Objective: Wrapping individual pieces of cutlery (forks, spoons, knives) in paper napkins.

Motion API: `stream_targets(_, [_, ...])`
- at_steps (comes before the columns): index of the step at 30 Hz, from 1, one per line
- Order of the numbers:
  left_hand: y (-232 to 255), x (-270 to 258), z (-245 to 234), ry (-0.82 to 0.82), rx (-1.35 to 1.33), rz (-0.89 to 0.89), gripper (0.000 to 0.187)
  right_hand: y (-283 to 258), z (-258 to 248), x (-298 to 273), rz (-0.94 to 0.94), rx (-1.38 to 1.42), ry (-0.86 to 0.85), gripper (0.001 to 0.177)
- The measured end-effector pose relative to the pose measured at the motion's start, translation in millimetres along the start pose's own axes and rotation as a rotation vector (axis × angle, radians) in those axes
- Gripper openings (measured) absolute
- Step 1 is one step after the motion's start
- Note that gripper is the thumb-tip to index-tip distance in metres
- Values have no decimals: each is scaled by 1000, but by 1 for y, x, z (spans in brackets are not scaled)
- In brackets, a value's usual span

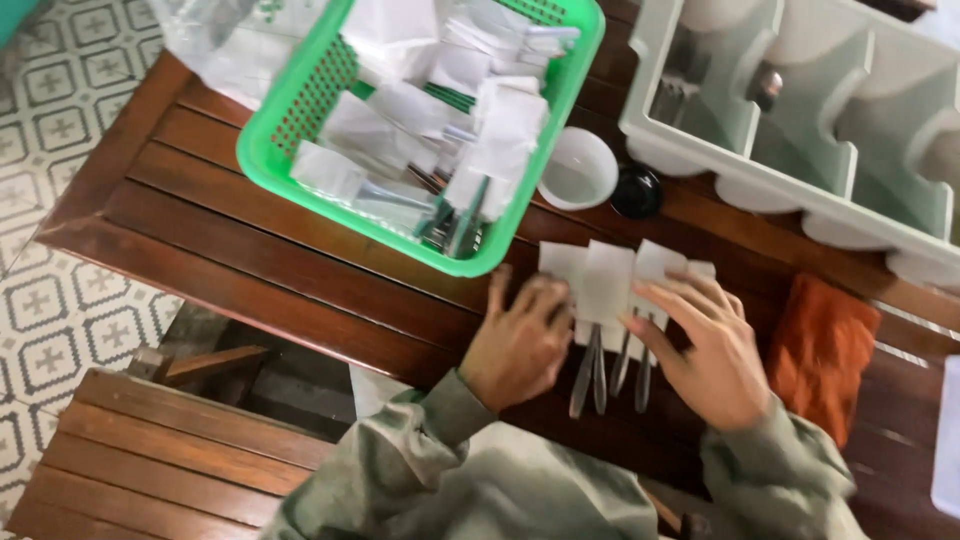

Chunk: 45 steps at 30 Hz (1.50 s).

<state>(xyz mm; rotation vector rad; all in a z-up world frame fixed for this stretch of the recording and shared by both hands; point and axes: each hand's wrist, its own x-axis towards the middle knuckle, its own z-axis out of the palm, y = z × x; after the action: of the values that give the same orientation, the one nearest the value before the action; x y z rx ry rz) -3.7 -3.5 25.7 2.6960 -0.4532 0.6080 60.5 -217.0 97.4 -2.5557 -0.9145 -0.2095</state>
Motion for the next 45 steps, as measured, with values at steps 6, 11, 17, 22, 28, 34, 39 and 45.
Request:
stream_targets(6, [-8,41,-9,13,-83,297,38,-41,-38,51,-148,9,38,18])
stream_targets(11, [-18,58,36,84,-330,390,15,-52,-37,123,-238,-43,35,15])
stream_targets(17, [-26,58,34,292,-815,351,37,-48,-20,205,-210,-84,11,15])
stream_targets(22, [-23,38,105,265,-876,475,30,-65,10,252,-282,-28,-14,14])
stream_targets(28, [11,20,183,200,-905,493,22,-78,60,290,-508,-29,-72,17])
stream_targets(34, [25,25,200,-195,-937,409,21,-88,107,306,-418,-412,-239,37])
stream_targets(39, [28,28,143,-135,-796,128,23,-94,131,319,-198,-627,-555,61])
stream_targets(45, [24,33,138,-194,-862,112,31,-90,141,326,-118,-557,-690,54])
